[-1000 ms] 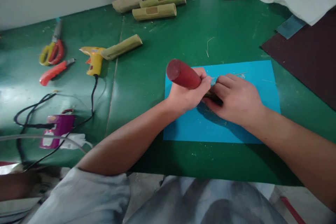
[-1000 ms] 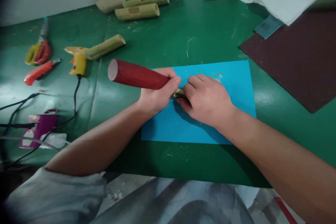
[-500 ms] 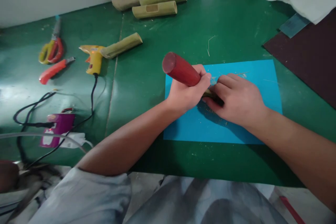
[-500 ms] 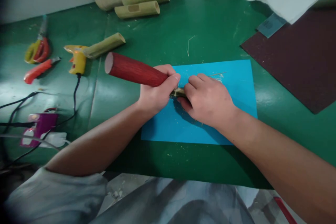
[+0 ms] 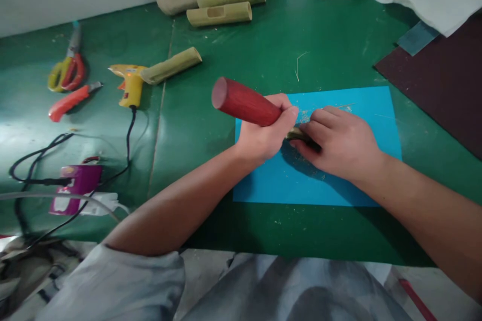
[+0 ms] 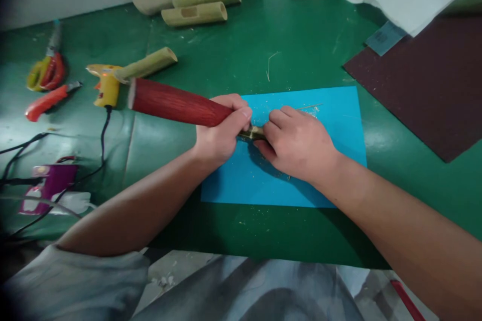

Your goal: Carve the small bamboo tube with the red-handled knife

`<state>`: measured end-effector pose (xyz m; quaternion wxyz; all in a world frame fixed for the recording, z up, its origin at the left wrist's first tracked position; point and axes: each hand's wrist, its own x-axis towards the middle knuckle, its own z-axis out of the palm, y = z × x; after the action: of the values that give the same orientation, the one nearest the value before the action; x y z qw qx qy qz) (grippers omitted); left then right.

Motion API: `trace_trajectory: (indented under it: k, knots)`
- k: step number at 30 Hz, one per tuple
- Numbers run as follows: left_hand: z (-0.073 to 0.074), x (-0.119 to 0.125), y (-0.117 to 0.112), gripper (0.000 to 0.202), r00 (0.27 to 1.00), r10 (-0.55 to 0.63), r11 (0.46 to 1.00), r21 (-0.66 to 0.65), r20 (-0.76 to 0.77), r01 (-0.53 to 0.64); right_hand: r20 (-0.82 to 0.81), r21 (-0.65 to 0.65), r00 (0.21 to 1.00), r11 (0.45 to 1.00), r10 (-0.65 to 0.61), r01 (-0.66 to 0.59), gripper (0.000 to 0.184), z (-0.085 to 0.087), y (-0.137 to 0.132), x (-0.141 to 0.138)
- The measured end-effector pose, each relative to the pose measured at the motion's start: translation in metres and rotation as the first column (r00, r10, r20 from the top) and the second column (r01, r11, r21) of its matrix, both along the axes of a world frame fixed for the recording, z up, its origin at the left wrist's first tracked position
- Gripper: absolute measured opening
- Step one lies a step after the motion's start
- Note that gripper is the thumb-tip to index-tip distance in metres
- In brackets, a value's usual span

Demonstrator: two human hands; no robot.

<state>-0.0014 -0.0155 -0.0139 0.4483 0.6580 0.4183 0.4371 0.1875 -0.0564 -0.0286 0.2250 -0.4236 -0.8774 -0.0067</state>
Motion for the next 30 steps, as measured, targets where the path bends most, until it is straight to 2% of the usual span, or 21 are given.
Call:
trace_trajectory:
  k: [3, 7, 11, 14, 17, 19, 23, 30]
  knots:
    - [-0.004, 0.005, 0.0, 0.037, 1.0, -0.022, 0.998, 0.058, -0.021, 0.023, -0.016, 0.007, 1.0, 1.0, -0.024, 0.024, 0.036, 0.0, -0.001, 0.0]
    - [-0.002, 0.006, 0.001, 0.034, 0.997, -0.025, 0.998, 0.051, -0.066, 0.029, 0.0, -0.018, 0.999, 0.999, -0.032, 0.032, 0.035, 0.002, -0.001, -0.002]
    - [0.005, -0.001, 0.002, 0.033, 0.977, -0.141, 0.987, 0.056, -0.157, 0.151, 0.014, -0.06, 0.999, 0.997, -0.038, 0.039, 0.037, 0.005, 0.0, -0.002]
    - [0.006, -0.007, 0.001, 0.034, 0.974, -0.203, 0.977, 0.042, -0.104, 0.208, 0.035, -0.062, 0.999, 0.997, -0.032, 0.034, 0.039, 0.007, 0.0, -0.001]
    - [0.003, -0.008, 0.0, 0.036, 0.994, -0.112, 0.992, 0.051, 0.001, 0.112, 0.053, -0.049, 0.998, 0.998, -0.03, 0.033, 0.037, 0.007, 0.001, 0.001]
    - [0.0, -0.004, 0.0, 0.036, 0.999, -0.04, 0.996, 0.083, 0.0, 0.04, 0.049, -0.043, 0.998, 0.999, -0.031, 0.033, 0.036, 0.006, 0.001, 0.001]
    - [-0.003, 0.003, 0.001, 0.032, 0.998, -0.039, 0.994, 0.102, -0.055, 0.044, 0.031, -0.051, 0.999, 0.998, -0.043, 0.045, 0.036, 0.004, 0.001, 0.001]
    - [-0.003, 0.006, 0.001, 0.034, 0.999, 0.002, 0.998, 0.06, -0.034, 0.0, 0.059, -0.024, 0.997, 0.998, -0.057, 0.058, 0.029, 0.004, 0.0, -0.002]
